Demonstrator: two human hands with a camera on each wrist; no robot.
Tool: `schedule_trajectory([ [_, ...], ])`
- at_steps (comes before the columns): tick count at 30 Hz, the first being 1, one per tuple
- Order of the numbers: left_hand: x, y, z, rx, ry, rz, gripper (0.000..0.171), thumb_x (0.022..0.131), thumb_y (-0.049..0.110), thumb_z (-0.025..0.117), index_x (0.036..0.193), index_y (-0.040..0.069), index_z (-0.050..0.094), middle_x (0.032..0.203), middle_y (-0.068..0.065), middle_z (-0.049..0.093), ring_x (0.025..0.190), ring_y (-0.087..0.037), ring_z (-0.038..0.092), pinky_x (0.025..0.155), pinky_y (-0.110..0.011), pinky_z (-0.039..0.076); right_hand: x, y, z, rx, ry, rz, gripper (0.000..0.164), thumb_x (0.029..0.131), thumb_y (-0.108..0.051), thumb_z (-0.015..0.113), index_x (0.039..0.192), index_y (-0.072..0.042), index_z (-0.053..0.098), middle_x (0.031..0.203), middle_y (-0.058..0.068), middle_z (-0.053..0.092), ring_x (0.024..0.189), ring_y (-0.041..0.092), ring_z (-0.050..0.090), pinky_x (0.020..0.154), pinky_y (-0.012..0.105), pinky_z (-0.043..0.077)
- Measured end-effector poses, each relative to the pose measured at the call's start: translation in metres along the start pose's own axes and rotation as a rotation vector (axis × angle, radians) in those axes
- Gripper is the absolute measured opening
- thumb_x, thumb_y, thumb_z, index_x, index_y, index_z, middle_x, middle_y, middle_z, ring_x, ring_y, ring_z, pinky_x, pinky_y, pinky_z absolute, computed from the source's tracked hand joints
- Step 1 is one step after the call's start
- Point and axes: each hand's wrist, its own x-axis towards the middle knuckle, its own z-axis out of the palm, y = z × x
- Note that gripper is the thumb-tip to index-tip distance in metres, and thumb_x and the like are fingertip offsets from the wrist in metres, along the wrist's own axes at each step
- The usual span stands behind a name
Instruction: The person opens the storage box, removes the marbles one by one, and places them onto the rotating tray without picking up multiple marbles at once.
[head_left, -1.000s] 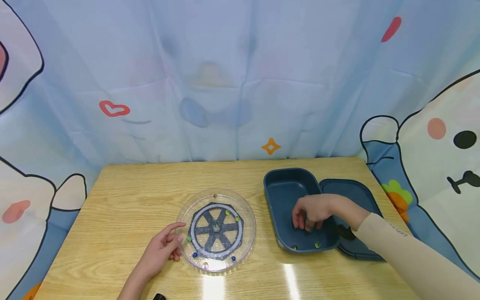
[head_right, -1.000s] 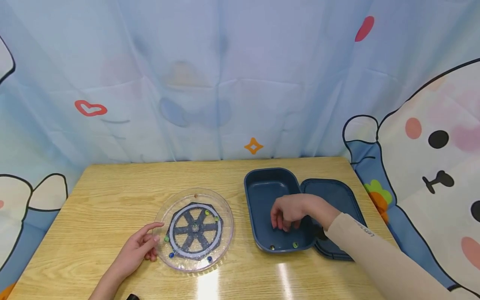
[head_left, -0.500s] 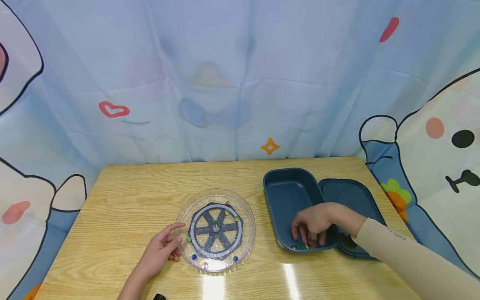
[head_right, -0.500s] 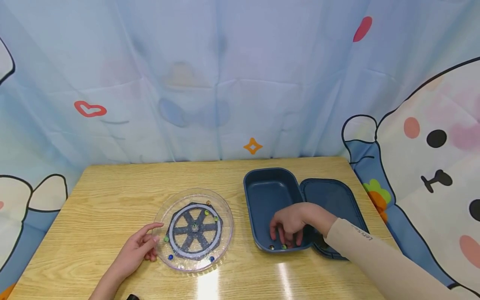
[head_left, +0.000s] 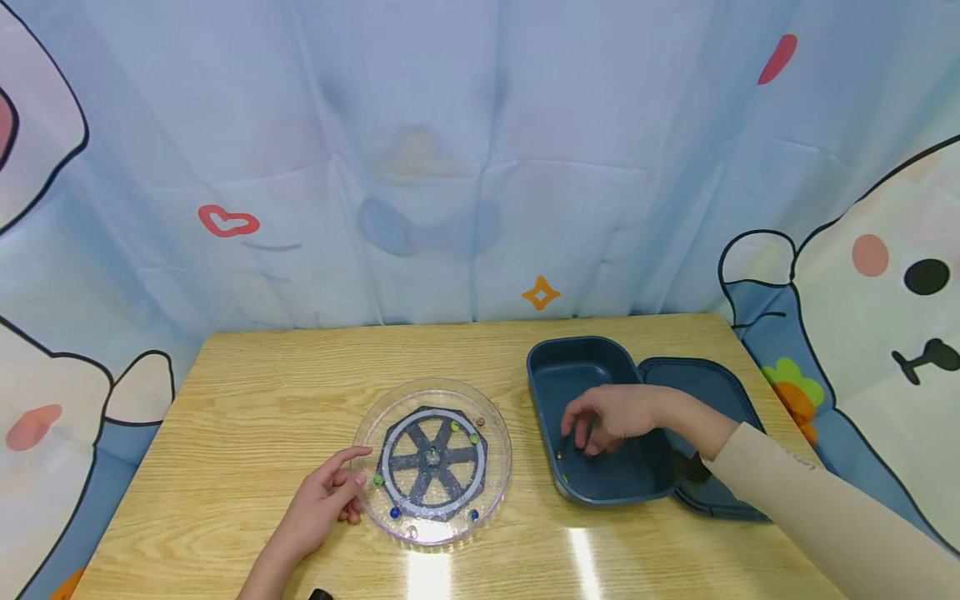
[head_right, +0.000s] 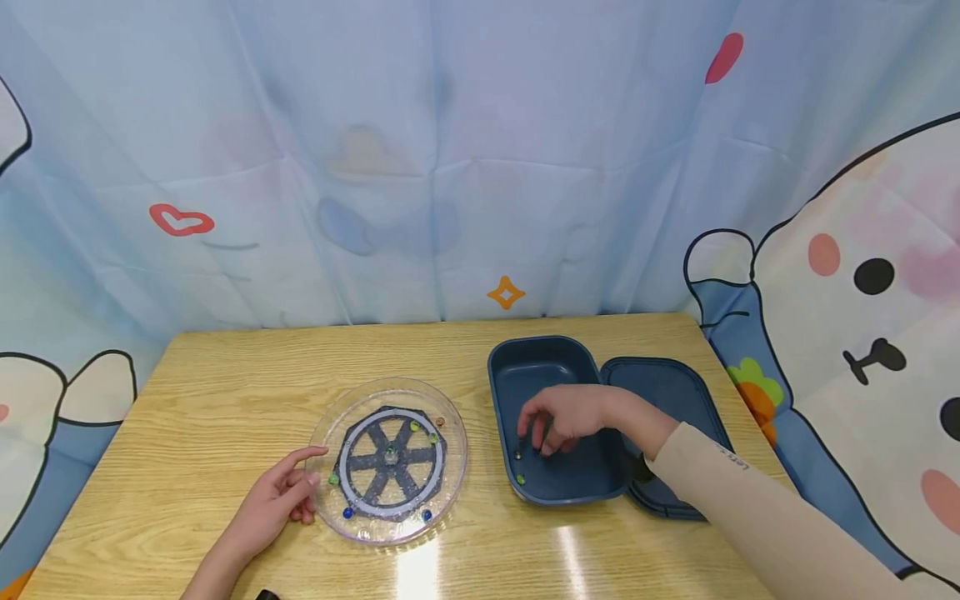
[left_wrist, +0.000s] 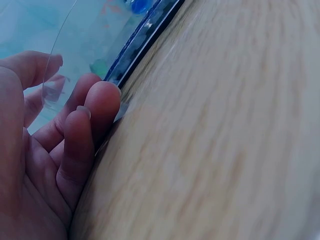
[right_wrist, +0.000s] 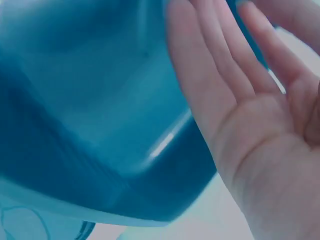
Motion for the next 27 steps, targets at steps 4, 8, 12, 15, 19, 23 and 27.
schedule_trajectory([
  [4,0.001,0.001,0.0,0.0,0.002,-0.005,0.044,0.101,0.018,0.06,0.143,0.009,0.05,0.083,-0.018,0.064,0.063,-0.021,0.062,0.057,-0.033,0.058,0.005,0.003,-0.011,-0.107,0.179,-0.114,0.029,0.091,0.003,0.062,0.12,0.001,0.063,0.101,0.012,0.065,0.087,0.022,0.066,0.071,0.037,0.055],
  [8,0.001,0.001,-0.001,-0.005,0.003,-0.007,0.044,0.101,0.018,0.061,0.143,0.009,0.05,0.082,-0.018,0.063,0.063,-0.021,0.062,0.057,-0.033,0.058,0.02,0.012,-0.015,-0.193,0.36,-0.149,0.025,0.092,-0.003,0.068,0.117,0.001,0.065,0.1,0.006,0.066,0.086,0.016,0.065,0.073,0.032,0.055],
  [12,0.001,0.0,0.0,-0.008,0.001,-0.006,0.045,0.101,0.019,0.061,0.143,0.009,0.05,0.083,-0.018,0.063,0.063,-0.02,0.062,0.057,-0.033,0.058,0.037,0.023,-0.014,-0.219,0.507,-0.086,0.03,0.091,-0.006,0.071,0.12,-0.001,0.065,0.104,0.007,0.066,0.092,0.021,0.063,0.074,0.034,0.055],
  [15,0.001,-0.001,0.0,-0.008,0.003,-0.004,0.045,0.101,0.019,0.061,0.143,0.009,0.05,0.084,-0.019,0.064,0.063,-0.02,0.062,0.057,-0.033,0.058,0.05,0.029,-0.013,-0.215,0.571,-0.028,0.035,0.091,-0.01,0.072,0.124,-0.002,0.064,0.108,0.01,0.066,0.098,0.026,0.062,0.076,0.038,0.055],
  [19,0.0,-0.002,0.0,-0.009,0.007,-0.005,0.045,0.101,0.019,0.061,0.144,0.01,0.05,0.085,-0.019,0.064,0.063,-0.021,0.062,0.057,-0.033,0.058,0.066,0.034,-0.011,-0.198,0.63,0.003,0.036,0.091,-0.013,0.072,0.124,-0.002,0.065,0.103,0.008,0.065,0.093,0.024,0.061,0.075,0.039,0.053],
  [23,0.0,-0.003,0.0,-0.009,0.005,-0.009,0.045,0.101,0.019,0.061,0.144,0.01,0.049,0.087,-0.019,0.065,0.064,-0.021,0.062,0.058,-0.033,0.058,0.079,0.039,-0.007,-0.18,0.691,-0.003,0.031,0.09,-0.013,0.074,0.118,-0.003,0.068,0.093,0.004,0.063,0.082,0.019,0.058,0.071,0.036,0.05],
  [27,0.0,-0.002,0.0,-0.001,0.004,-0.012,0.045,0.102,0.019,0.06,0.144,0.01,0.049,0.087,-0.019,0.065,0.064,-0.021,0.062,0.058,-0.034,0.058,0.086,0.042,-0.003,-0.169,0.74,0.0,0.025,0.09,-0.014,0.074,0.113,-0.005,0.071,0.088,0.002,0.062,0.076,0.017,0.055,0.068,0.035,0.047],
])
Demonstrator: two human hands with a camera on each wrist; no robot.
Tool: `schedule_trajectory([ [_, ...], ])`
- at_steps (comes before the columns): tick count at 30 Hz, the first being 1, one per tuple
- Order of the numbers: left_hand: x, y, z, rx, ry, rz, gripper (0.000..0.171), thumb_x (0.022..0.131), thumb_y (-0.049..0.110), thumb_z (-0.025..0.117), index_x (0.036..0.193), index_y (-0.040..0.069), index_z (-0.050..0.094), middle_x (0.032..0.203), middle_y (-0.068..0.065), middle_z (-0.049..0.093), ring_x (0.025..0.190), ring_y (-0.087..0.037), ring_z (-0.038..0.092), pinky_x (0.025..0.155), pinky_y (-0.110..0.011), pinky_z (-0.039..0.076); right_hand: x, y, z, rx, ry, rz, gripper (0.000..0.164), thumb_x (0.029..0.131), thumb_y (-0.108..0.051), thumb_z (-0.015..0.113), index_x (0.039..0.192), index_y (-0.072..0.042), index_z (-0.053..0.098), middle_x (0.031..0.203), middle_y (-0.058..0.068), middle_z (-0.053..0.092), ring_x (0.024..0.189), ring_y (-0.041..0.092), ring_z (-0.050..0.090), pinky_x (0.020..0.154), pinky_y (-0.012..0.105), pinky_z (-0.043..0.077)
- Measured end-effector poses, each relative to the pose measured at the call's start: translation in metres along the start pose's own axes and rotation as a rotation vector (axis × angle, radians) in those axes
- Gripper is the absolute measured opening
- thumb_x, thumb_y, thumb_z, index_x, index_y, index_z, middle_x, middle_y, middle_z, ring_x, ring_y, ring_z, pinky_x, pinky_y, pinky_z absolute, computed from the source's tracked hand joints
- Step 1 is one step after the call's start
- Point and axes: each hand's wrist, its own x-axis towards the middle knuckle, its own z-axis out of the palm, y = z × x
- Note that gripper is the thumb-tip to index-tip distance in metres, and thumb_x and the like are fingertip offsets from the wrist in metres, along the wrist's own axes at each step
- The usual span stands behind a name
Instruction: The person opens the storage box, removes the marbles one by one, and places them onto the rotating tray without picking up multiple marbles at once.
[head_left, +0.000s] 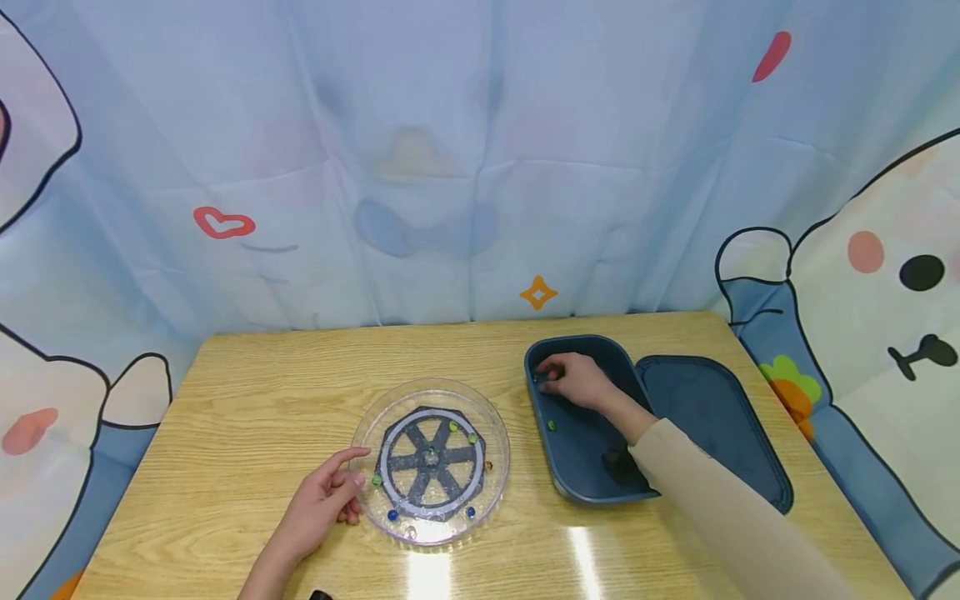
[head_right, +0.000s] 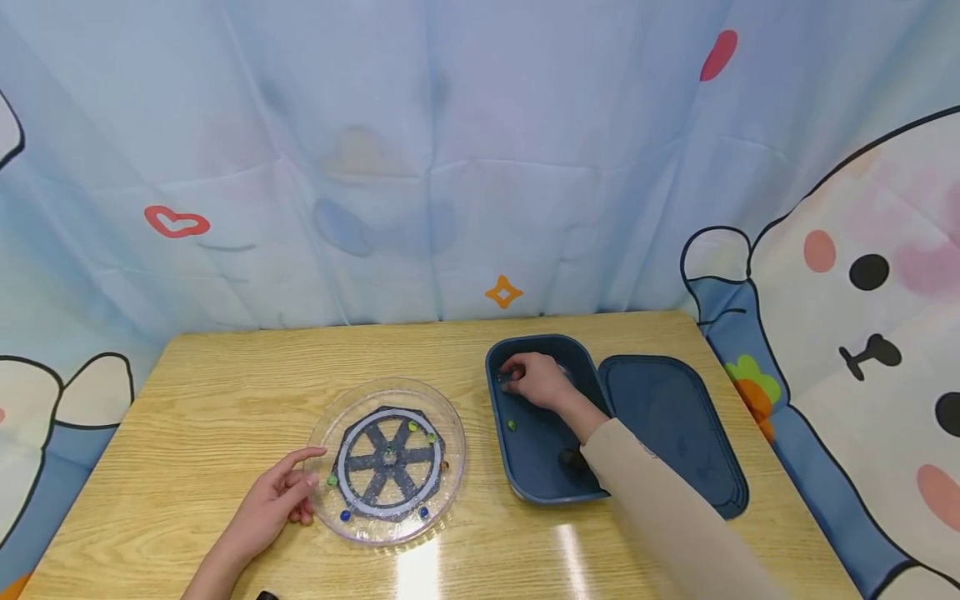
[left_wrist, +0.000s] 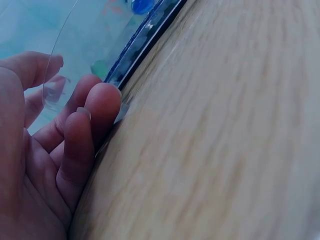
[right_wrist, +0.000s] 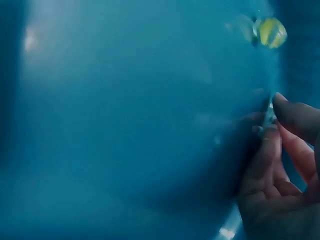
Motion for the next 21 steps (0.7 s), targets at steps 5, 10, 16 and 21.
schedule_trajectory([
  [5,-0.0001,0.0007,0.0008,0.0,0.0,0.004,0.044,0.102,0.018,0.06,0.144,0.01,0.05,0.087,-0.019,0.065,0.064,-0.021,0.062,0.058,-0.034,0.058,-0.0003,0.0001,0.0032,0.008,0.019,-0.005,0.02,0.09,-0.019,0.075,0.107,-0.007,0.073,0.084,0.0,0.063,0.072,0.016,0.056,0.065,0.034,0.046],
  [10,-0.0007,0.0008,0.0004,-0.005,0.0,0.01,0.045,0.102,0.019,0.06,0.144,0.009,0.049,0.086,-0.019,0.064,0.063,-0.021,0.062,0.058,-0.034,0.058,0.0021,-0.002,0.0025,0.014,0.012,-0.005,0.017,0.091,-0.019,0.075,0.104,-0.008,0.073,0.08,-0.001,0.062,0.069,0.016,0.055,0.064,0.032,0.045],
  [16,-0.0005,0.0008,0.0004,-0.004,0.0,0.013,0.045,0.102,0.019,0.06,0.144,0.009,0.049,0.085,-0.019,0.063,0.063,-0.021,0.062,0.058,-0.034,0.058,0.0028,-0.0027,-0.0006,0.047,-0.015,0.023,0.014,0.092,-0.014,0.072,0.105,-0.006,0.073,0.083,0.001,0.064,0.073,0.016,0.057,0.066,0.032,0.046],
  [21,-0.0001,0.0011,0.0003,-0.005,-0.002,0.01,0.045,0.102,0.019,0.06,0.144,0.009,0.05,0.084,-0.019,0.063,0.063,-0.021,0.062,0.057,-0.034,0.058,0.0022,-0.0039,-0.0044,0.091,-0.037,0.035,0.013,0.094,-0.01,0.069,0.105,-0.006,0.073,0.086,0.003,0.065,0.077,0.017,0.06,0.069,0.034,0.048],
])
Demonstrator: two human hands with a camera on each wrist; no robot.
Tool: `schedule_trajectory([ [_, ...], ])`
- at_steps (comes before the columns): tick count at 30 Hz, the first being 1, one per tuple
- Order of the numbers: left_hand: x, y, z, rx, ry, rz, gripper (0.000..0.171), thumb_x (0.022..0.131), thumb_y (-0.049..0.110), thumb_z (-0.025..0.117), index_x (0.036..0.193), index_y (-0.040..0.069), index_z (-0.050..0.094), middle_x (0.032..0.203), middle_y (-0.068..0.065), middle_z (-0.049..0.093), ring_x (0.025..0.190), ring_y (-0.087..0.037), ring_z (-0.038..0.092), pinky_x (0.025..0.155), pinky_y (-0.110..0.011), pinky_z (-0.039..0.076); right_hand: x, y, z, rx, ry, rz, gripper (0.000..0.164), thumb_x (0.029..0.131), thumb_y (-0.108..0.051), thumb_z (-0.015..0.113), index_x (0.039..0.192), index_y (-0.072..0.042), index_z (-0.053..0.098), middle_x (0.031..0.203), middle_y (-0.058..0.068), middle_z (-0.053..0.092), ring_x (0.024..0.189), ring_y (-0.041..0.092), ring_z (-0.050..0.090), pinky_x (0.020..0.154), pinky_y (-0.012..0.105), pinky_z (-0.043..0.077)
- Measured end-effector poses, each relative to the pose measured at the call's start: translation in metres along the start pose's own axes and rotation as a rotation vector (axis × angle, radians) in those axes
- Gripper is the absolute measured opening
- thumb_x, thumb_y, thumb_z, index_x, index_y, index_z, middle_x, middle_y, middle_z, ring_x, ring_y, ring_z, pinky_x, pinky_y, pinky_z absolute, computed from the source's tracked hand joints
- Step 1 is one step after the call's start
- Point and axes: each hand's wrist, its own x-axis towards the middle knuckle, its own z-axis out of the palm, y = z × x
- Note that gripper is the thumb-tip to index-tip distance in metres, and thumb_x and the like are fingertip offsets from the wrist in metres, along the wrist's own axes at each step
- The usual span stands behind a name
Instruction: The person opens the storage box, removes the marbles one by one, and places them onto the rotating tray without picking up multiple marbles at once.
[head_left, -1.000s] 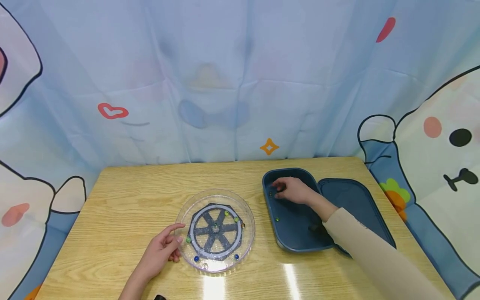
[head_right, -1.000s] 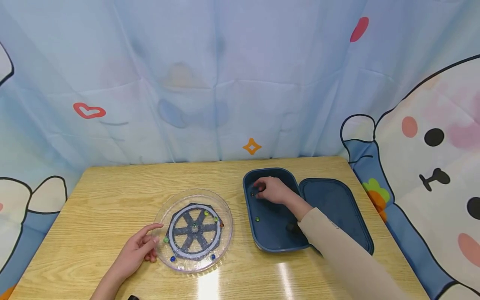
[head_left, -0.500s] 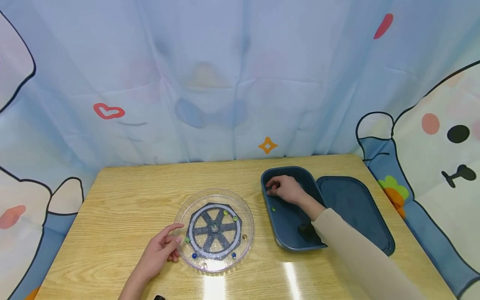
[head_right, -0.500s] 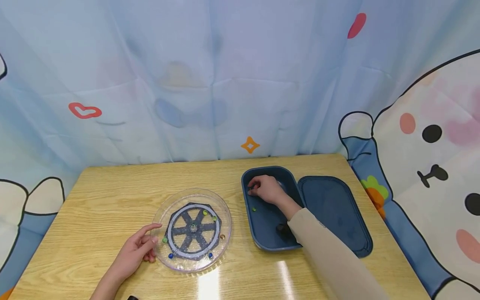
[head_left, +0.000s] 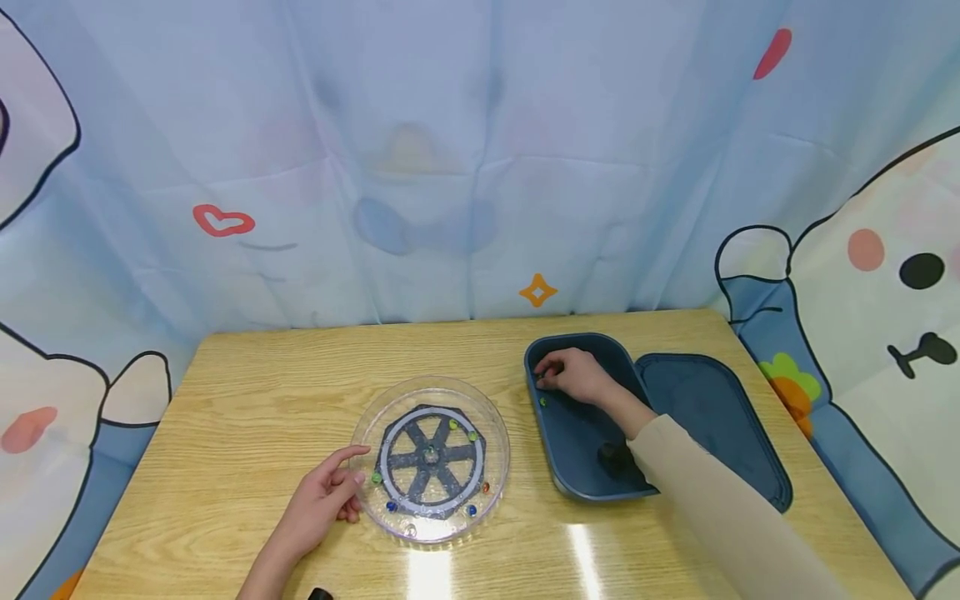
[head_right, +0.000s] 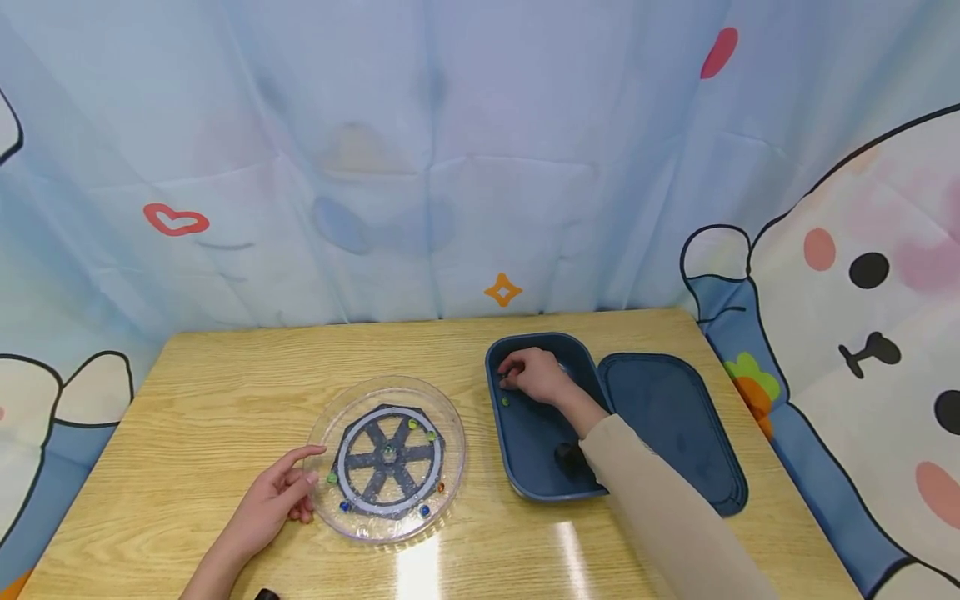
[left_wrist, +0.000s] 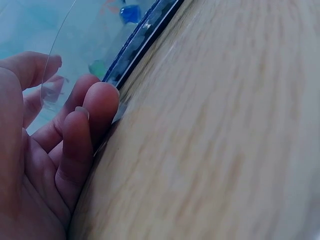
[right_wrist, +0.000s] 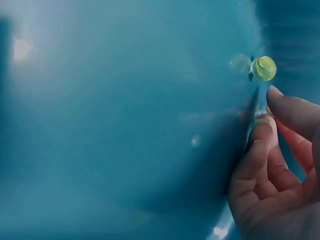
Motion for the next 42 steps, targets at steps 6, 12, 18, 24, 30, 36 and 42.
schedule_trajectory([
  [6,0.0,0.001,0.0,-0.004,-0.003,-0.012,0.044,0.102,0.019,0.06,0.144,0.01,0.05,0.084,-0.019,0.063,0.063,-0.021,0.062,0.057,-0.034,0.058,-0.003,-0.002,-0.008,0.007,0.009,-0.019,0.014,0.094,-0.011,0.069,0.106,-0.006,0.073,0.089,0.003,0.066,0.081,0.019,0.061,0.07,0.034,0.05],
  [12,0.001,0.0,0.0,-0.005,-0.004,-0.016,0.045,0.102,0.02,0.06,0.144,0.01,0.05,0.084,-0.019,0.063,0.063,-0.021,0.062,0.057,-0.034,0.058,-0.011,-0.012,-0.02,0.03,0.03,-0.035,0.018,0.094,-0.017,0.071,0.11,-0.009,0.072,0.094,0.003,0.065,0.085,0.02,0.062,0.073,0.037,0.052],
  [18,0.002,0.001,0.0,0.0,-0.001,-0.02,0.044,0.101,0.02,0.06,0.144,0.01,0.05,0.083,-0.018,0.063,0.063,-0.021,0.062,0.057,-0.034,0.058,-0.023,-0.031,-0.028,0.052,0.06,-0.093,0.02,0.095,-0.017,0.071,0.112,-0.008,0.072,0.096,0.005,0.066,0.086,0.021,0.062,0.072,0.037,0.053],
  [24,0.001,0.0,0.0,0.004,0.002,-0.01,0.044,0.102,0.019,0.06,0.144,0.01,0.05,0.085,-0.018,0.064,0.063,-0.021,0.062,0.057,-0.034,0.058,-0.036,-0.052,-0.025,0.064,0.06,-0.174,0.017,0.094,-0.017,0.071,0.11,-0.011,0.072,0.096,0.001,0.067,0.086,0.018,0.062,0.073,0.037,0.053],
  [30,0.0,0.0,0.0,0.011,0.005,-0.011,0.044,0.102,0.018,0.06,0.144,0.01,0.05,0.085,-0.019,0.064,0.063,-0.021,0.062,0.057,-0.033,0.058,-0.048,-0.075,-0.011,0.083,0.052,-0.269,0.014,0.092,-0.011,0.073,0.106,-0.011,0.072,0.095,-0.003,0.069,0.084,0.015,0.062,0.071,0.035,0.054],
  [36,0.001,0.0,0.0,0.006,0.0,-0.002,0.043,0.102,0.018,0.059,0.144,0.009,0.05,0.085,-0.019,0.063,0.064,-0.02,0.062,0.057,-0.033,0.058,-0.059,-0.094,0.008,0.091,0.02,-0.316,0.011,0.09,-0.009,0.074,0.101,-0.014,0.073,0.092,-0.007,0.069,0.08,0.011,0.061,0.069,0.031,0.053],
  [42,0.0,0.0,0.0,0.004,-0.004,0.006,0.044,0.102,0.018,0.059,0.144,0.008,0.049,0.084,-0.019,0.063,0.063,-0.02,0.062,0.057,-0.033,0.058,-0.069,-0.106,0.025,0.116,-0.031,-0.337,0.011,0.089,-0.01,0.075,0.1,-0.013,0.074,0.089,-0.009,0.068,0.079,0.009,0.062,0.068,0.03,0.054],
])
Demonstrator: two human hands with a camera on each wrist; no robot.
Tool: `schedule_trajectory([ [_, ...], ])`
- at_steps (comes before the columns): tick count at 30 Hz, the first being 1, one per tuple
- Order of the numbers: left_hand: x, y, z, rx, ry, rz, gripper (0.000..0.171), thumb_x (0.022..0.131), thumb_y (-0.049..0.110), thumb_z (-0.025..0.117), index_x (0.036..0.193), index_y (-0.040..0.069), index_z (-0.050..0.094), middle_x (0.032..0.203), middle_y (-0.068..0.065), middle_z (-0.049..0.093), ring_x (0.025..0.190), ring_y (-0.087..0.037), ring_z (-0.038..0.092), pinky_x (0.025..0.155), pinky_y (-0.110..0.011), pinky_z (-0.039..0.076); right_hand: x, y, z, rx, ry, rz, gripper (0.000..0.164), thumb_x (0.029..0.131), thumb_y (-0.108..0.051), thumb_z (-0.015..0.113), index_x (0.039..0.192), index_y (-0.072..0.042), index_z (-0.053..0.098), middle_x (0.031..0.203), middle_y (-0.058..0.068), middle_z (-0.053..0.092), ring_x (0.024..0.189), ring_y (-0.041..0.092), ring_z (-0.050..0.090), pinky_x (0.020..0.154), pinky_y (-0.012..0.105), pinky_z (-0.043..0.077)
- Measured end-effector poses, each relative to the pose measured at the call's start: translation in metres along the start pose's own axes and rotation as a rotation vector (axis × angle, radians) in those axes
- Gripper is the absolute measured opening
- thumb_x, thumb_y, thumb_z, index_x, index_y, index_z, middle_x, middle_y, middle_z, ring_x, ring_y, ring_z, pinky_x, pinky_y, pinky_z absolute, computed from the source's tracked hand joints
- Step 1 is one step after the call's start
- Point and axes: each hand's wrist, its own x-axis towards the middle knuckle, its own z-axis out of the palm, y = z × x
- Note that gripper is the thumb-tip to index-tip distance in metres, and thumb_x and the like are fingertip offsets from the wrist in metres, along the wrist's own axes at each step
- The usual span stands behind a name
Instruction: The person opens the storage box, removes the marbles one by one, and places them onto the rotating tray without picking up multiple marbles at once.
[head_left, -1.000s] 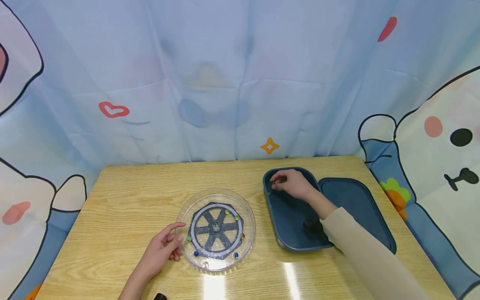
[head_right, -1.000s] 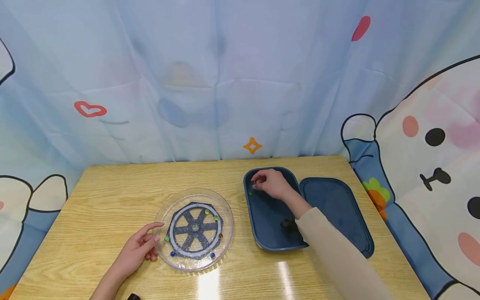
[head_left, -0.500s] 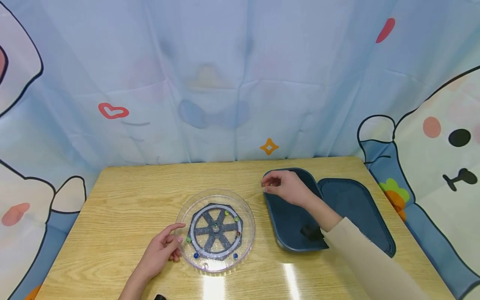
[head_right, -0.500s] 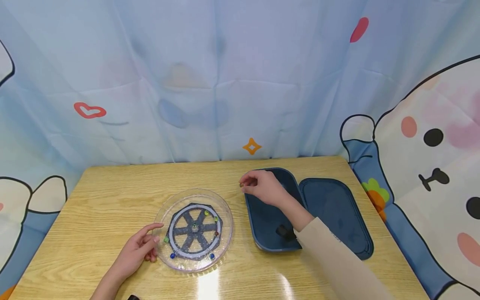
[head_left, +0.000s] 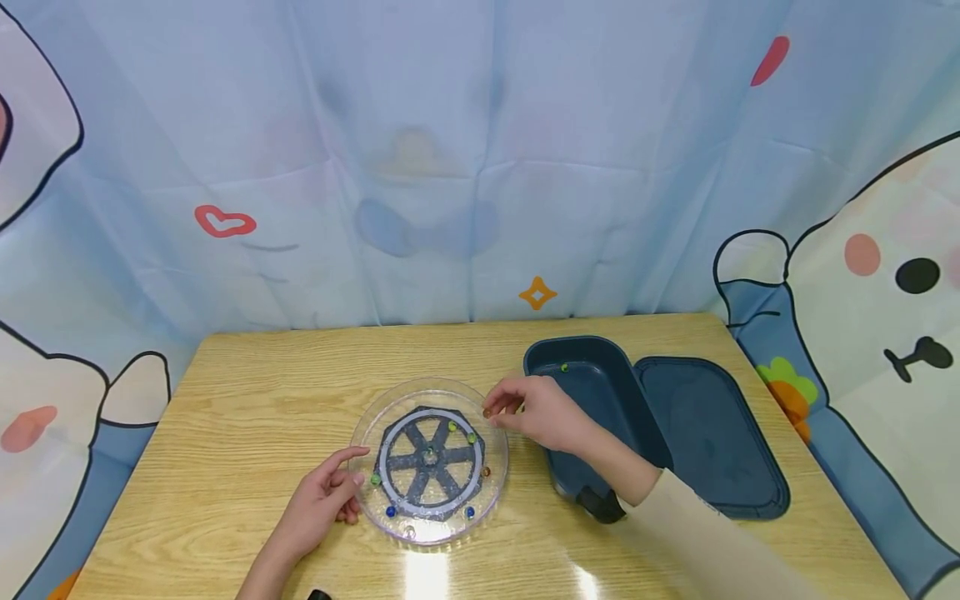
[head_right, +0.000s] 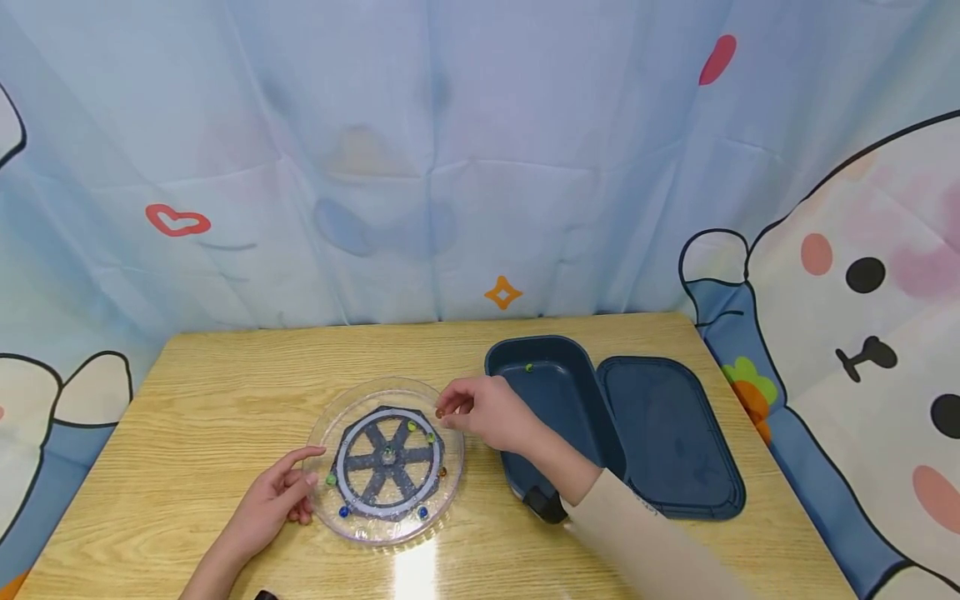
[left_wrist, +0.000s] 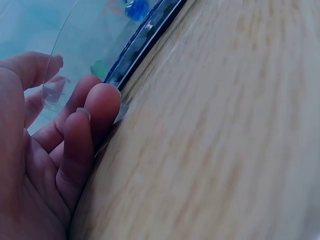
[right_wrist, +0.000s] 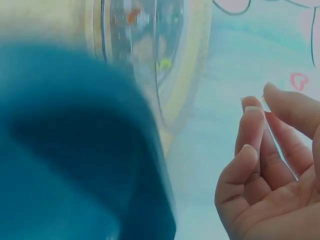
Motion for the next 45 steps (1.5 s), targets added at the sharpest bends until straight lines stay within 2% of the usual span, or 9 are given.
schedule_trajectory([
  [7,0.0,0.0,0.0,-0.001,0.003,0.003,0.044,0.102,0.019,0.059,0.144,0.009,0.049,0.084,-0.019,0.063,0.063,-0.02,0.062,0.057,-0.034,0.058,-0.007,-0.008,0.022,0.068,-0.086,0.01,0.013,0.091,-0.017,0.075,0.103,-0.013,0.073,0.088,-0.012,0.067,0.079,0.009,0.061,0.066,0.03,0.053],
  [13,-0.001,0.0,-0.001,0.003,-0.001,0.003,0.045,0.102,0.019,0.059,0.144,0.009,0.049,0.082,-0.018,0.063,0.062,-0.02,0.062,0.057,-0.034,0.058,-0.012,-0.015,0.034,0.118,-0.136,-0.018,0.012,0.091,-0.01,0.074,0.102,-0.011,0.073,0.089,-0.008,0.067,0.078,0.009,0.061,0.067,0.03,0.053],
  [23,0.0,-0.001,0.0,0.004,0.003,0.017,0.044,0.102,0.019,0.06,0.144,0.009,0.049,0.081,-0.017,0.063,0.062,-0.021,0.062,0.057,-0.034,0.058,-0.015,-0.014,0.043,0.074,-0.169,0.016,0.013,0.091,-0.012,0.075,0.104,-0.012,0.073,0.088,-0.013,0.067,0.077,0.006,0.06,0.065,0.027,0.053],
  [26,0.0,-0.002,0.0,0.007,0.006,0.02,0.044,0.102,0.019,0.06,0.144,0.009,0.05,0.08,-0.016,0.062,0.061,-0.021,0.062,0.056,-0.034,0.058,-0.016,-0.012,0.035,0.061,-0.128,0.018,0.013,0.092,-0.012,0.074,0.104,-0.014,0.073,0.089,-0.013,0.067,0.078,0.007,0.061,0.064,0.028,0.052],
  [30,0.0,-0.001,0.0,0.005,0.007,0.013,0.044,0.102,0.019,0.06,0.144,0.009,0.05,0.08,-0.017,0.062,0.062,-0.021,0.062,0.057,-0.034,0.058,-0.017,-0.008,0.015,0.039,-0.01,0.029,0.011,0.092,-0.015,0.073,0.103,-0.017,0.074,0.091,-0.012,0.068,0.079,0.009,0.061,0.066,0.029,0.053],
  [36,0.0,-0.001,0.0,0.0,0.008,0.003,0.045,0.102,0.019,0.06,0.144,0.009,0.05,0.08,-0.017,0.062,0.062,-0.021,0.062,0.057,-0.034,0.058,-0.021,0.014,-0.02,0.069,0.122,0.118,0.015,0.093,-0.018,0.073,0.107,-0.015,0.073,0.098,-0.005,0.07,0.086,0.015,0.064,0.074,0.033,0.056],
  [41,0.0,0.0,0.001,0.003,0.011,-0.003,0.044,0.102,0.019,0.06,0.143,0.009,0.05,0.08,-0.017,0.062,0.062,-0.021,0.061,0.057,-0.034,0.058,-0.031,0.037,-0.051,0.103,0.134,0.212,0.024,0.095,-0.023,0.071,0.114,-0.008,0.071,0.105,0.003,0.07,0.095,0.021,0.066,0.084,0.041,0.056],
  [45,0.0,-0.001,0.001,-0.002,0.008,-0.002,0.044,0.102,0.019,0.06,0.143,0.01,0.05,0.08,-0.017,0.062,0.063,-0.021,0.061,0.057,-0.034,0.058,-0.036,0.049,-0.073,0.064,0.095,0.274,0.03,0.097,-0.025,0.068,0.119,-0.004,0.068,0.109,0.006,0.068,0.1,0.025,0.064,0.088,0.046,0.054],
])
